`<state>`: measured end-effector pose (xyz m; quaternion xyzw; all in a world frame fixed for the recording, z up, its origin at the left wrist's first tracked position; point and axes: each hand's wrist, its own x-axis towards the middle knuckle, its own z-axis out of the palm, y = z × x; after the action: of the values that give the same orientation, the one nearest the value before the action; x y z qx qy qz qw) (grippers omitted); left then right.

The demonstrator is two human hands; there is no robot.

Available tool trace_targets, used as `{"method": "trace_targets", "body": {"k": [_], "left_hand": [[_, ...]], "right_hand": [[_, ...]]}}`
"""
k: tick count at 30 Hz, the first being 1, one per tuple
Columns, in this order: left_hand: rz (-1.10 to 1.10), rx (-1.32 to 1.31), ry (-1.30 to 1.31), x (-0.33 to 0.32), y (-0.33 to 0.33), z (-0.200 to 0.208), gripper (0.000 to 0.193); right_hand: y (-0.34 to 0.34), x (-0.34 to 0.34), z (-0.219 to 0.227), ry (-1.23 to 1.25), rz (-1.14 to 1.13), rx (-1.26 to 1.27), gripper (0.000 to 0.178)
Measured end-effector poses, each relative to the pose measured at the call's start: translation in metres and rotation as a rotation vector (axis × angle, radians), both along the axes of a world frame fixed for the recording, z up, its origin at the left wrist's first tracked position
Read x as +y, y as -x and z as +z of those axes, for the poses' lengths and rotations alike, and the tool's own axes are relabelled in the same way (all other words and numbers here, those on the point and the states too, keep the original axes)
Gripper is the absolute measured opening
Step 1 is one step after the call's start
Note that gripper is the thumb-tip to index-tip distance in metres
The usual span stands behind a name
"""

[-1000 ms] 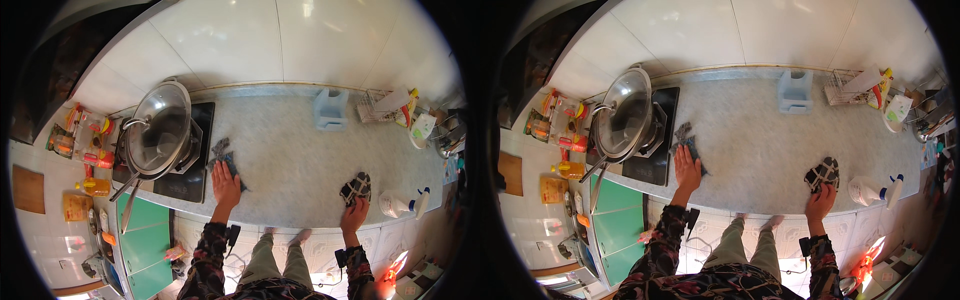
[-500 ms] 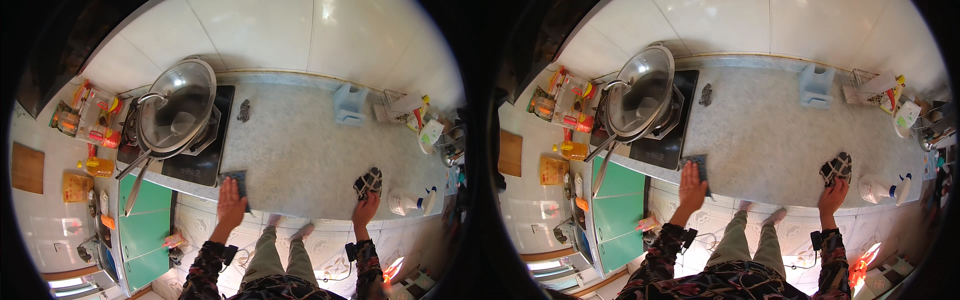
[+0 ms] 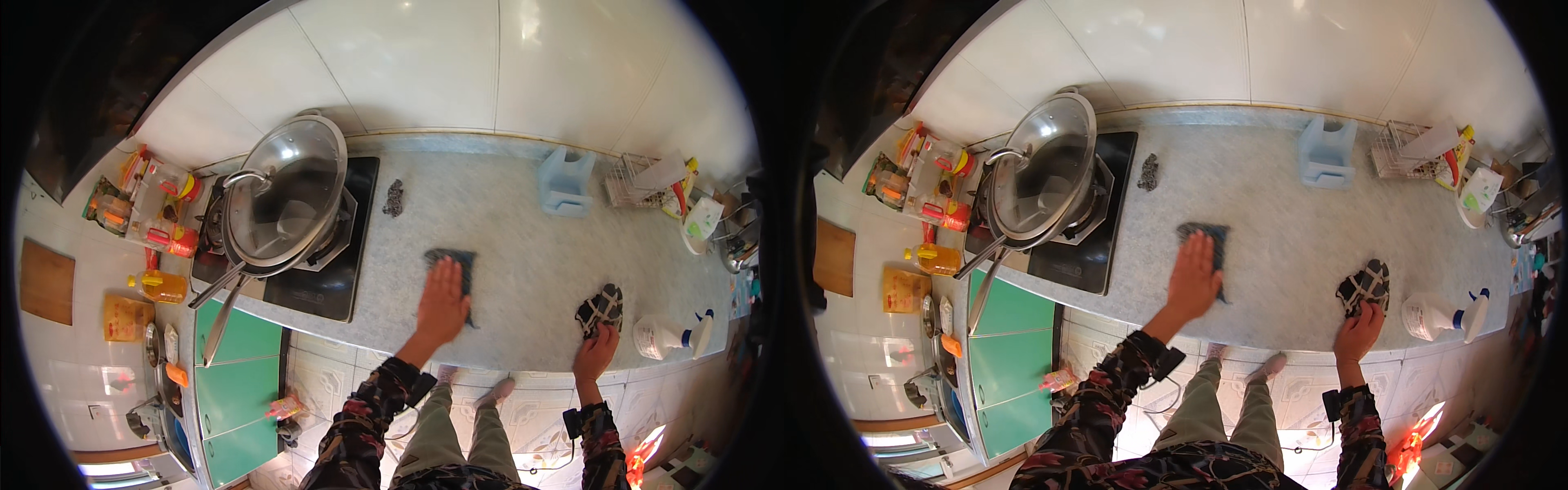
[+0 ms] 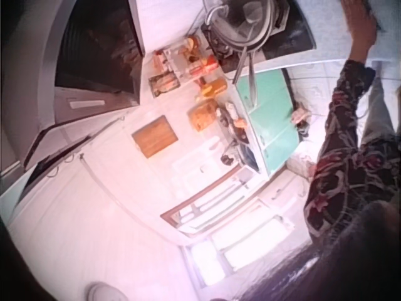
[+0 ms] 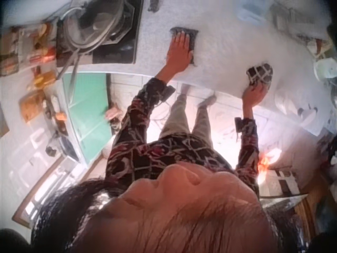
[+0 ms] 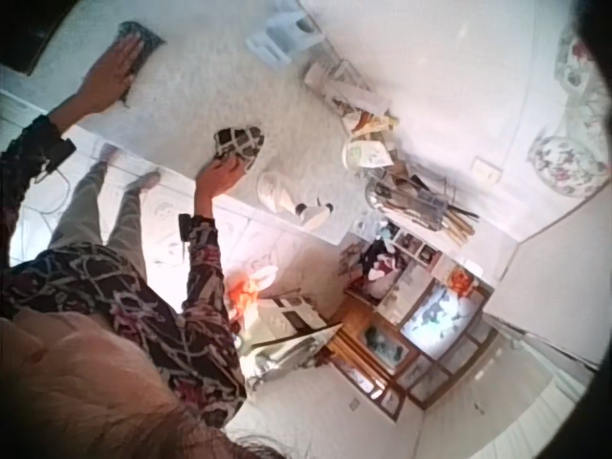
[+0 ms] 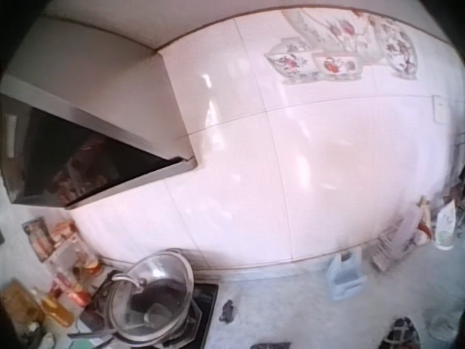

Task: The person washes a blue plastic colander under running water in the kitchen sink, then wipes the countertop and stovetop with a cloth. They also handle a large bottle of cooking oil and a spray bottle, moving them on the counter.

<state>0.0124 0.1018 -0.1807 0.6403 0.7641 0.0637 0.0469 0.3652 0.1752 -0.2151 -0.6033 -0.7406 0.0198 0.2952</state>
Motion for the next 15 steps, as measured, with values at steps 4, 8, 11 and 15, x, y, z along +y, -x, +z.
{"method": "trace_targets", "body": {"k": [4, 8, 11, 15], "left_hand": [[-0.149, -0.173, -0.088, -0.026, -0.001, 0.005, 0.068], [0.327, 0.102, 0.029, -0.015, 0.038, -0.009, 0.069], [0.543, 0.026, -0.101, 0.01, 0.08, -0.021, 0.069], [0.569, 0.028, -0.13, 0.059, 0.112, -0.028, 0.067]], "right_hand": [[0.0, 0.0, 0.002, 0.03, -0.007, 0.01, 0.036], [0.0, 0.001, 0.006, 0.038, 0.013, 0.034, 0.035], [0.0, 0.001, 0.008, 0.035, 0.027, 0.03, 0.035], [0.0, 0.001, 0.009, 0.053, 0.013, 0.022, 0.036]]}}
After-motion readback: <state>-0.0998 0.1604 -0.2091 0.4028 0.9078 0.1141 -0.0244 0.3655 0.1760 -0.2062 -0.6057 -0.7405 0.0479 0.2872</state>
